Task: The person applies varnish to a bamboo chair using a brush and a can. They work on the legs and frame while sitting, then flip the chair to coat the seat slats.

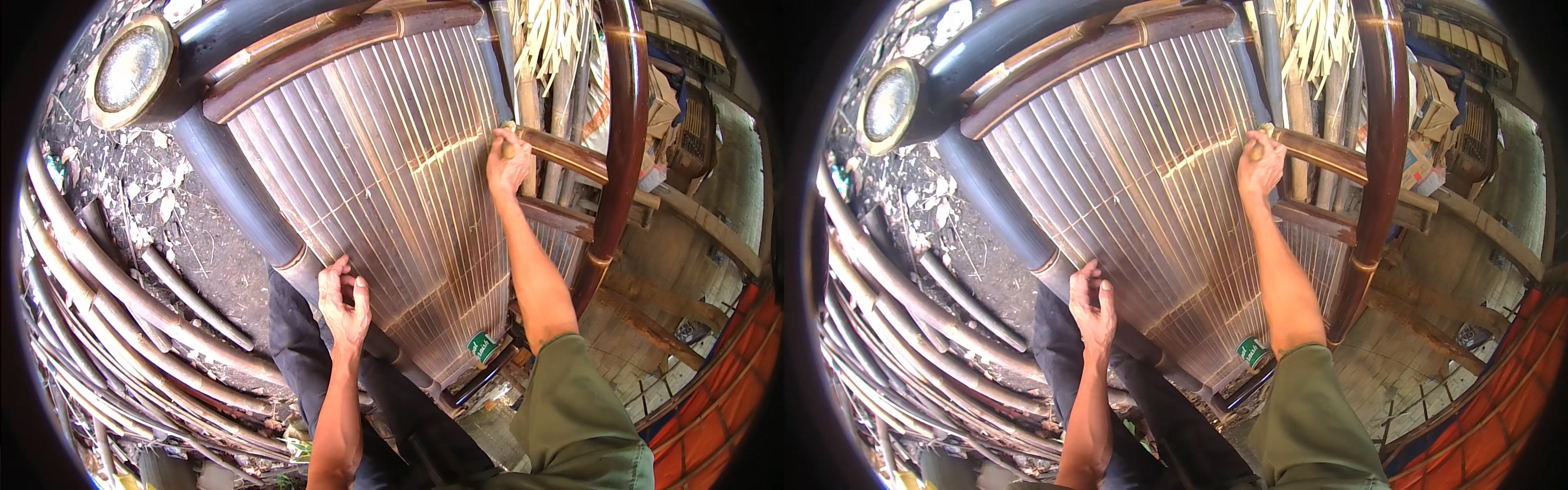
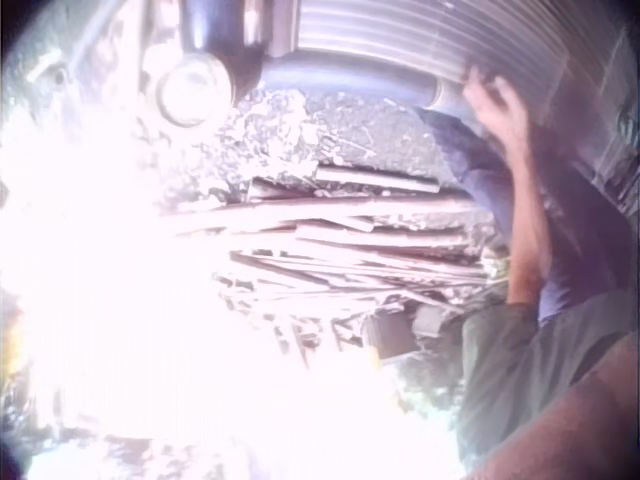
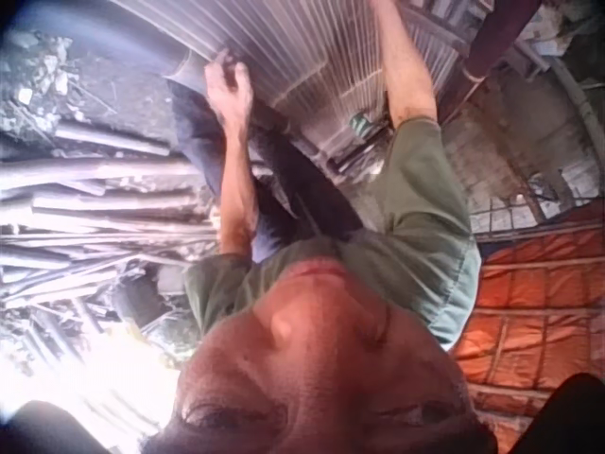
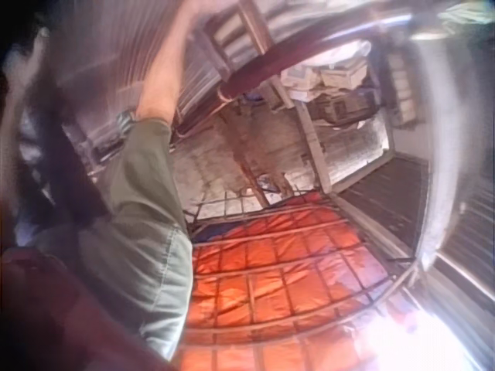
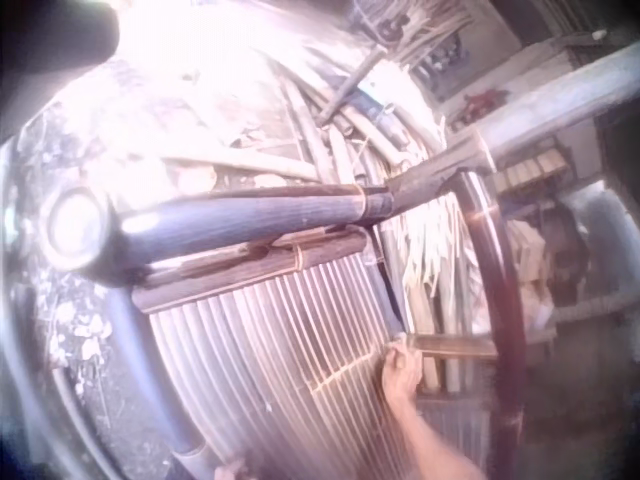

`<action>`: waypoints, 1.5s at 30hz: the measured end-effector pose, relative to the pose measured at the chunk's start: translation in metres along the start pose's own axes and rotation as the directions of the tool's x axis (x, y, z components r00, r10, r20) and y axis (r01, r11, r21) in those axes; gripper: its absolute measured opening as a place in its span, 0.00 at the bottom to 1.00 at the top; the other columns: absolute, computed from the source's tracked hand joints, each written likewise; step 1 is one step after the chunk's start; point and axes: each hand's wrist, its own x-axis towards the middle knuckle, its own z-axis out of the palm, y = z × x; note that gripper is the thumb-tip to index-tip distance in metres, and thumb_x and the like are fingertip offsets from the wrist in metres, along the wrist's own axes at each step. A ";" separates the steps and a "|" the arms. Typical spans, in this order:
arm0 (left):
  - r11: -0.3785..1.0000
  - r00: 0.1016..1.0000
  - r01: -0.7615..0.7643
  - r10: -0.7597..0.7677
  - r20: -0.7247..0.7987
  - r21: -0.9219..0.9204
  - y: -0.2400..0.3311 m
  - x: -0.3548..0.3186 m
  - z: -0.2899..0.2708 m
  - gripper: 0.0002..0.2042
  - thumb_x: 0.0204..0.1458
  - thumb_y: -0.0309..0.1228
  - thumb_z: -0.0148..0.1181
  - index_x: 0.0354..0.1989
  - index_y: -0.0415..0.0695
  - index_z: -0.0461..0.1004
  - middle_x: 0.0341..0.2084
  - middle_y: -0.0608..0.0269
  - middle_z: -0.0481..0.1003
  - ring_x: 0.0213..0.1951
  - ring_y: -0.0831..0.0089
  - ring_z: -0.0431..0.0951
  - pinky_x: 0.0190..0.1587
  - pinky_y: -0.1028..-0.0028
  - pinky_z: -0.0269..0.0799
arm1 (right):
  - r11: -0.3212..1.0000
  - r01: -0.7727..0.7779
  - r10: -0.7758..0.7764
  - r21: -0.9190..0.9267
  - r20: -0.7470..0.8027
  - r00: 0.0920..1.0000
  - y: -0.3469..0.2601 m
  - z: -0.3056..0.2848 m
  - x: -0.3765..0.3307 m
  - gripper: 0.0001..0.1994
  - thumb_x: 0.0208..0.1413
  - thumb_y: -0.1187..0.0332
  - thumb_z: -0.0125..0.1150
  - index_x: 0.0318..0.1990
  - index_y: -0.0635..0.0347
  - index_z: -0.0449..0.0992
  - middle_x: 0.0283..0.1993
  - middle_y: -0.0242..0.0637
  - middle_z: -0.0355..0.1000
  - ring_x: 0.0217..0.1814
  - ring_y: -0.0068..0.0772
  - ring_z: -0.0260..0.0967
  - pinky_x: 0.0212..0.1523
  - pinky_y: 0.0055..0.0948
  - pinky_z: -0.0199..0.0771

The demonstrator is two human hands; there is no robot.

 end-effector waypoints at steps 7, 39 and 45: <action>0.998 0.997 0.065 -0.065 0.039 0.004 0.006 0.009 -0.004 0.19 0.52 0.27 0.55 0.53 0.34 0.72 0.35 0.54 0.72 0.32 0.69 0.73 0.39 0.70 0.71 | 0.671 0.029 -0.080 0.741 0.033 0.996 -0.082 0.047 0.181 0.13 0.57 0.59 0.67 0.46 0.54 0.81 0.42 0.36 0.78 0.46 0.30 0.72 0.50 0.33 0.73; 0.993 0.993 0.105 -0.107 -0.041 -0.061 0.007 0.024 -0.007 0.18 0.55 0.29 0.55 0.53 0.36 0.73 0.36 0.57 0.73 0.33 0.72 0.72 0.37 0.72 0.70 | 0.994 0.105 -0.101 -0.001 0.273 0.957 0.011 -0.029 0.070 0.11 0.60 0.59 0.64 0.44 0.52 0.84 0.44 0.41 0.81 0.51 0.36 0.78 0.55 0.35 0.74; 0.999 0.999 0.050 -0.050 0.010 -0.012 0.001 0.007 -0.006 0.18 0.56 0.29 0.55 0.54 0.36 0.73 0.36 0.57 0.72 0.31 0.73 0.72 0.36 0.73 0.70 | 0.787 0.601 -0.612 0.138 0.048 0.789 0.048 -0.032 0.016 0.08 0.63 0.69 0.57 0.45 0.54 0.82 0.44 0.41 0.80 0.49 0.38 0.78 0.49 0.38 0.78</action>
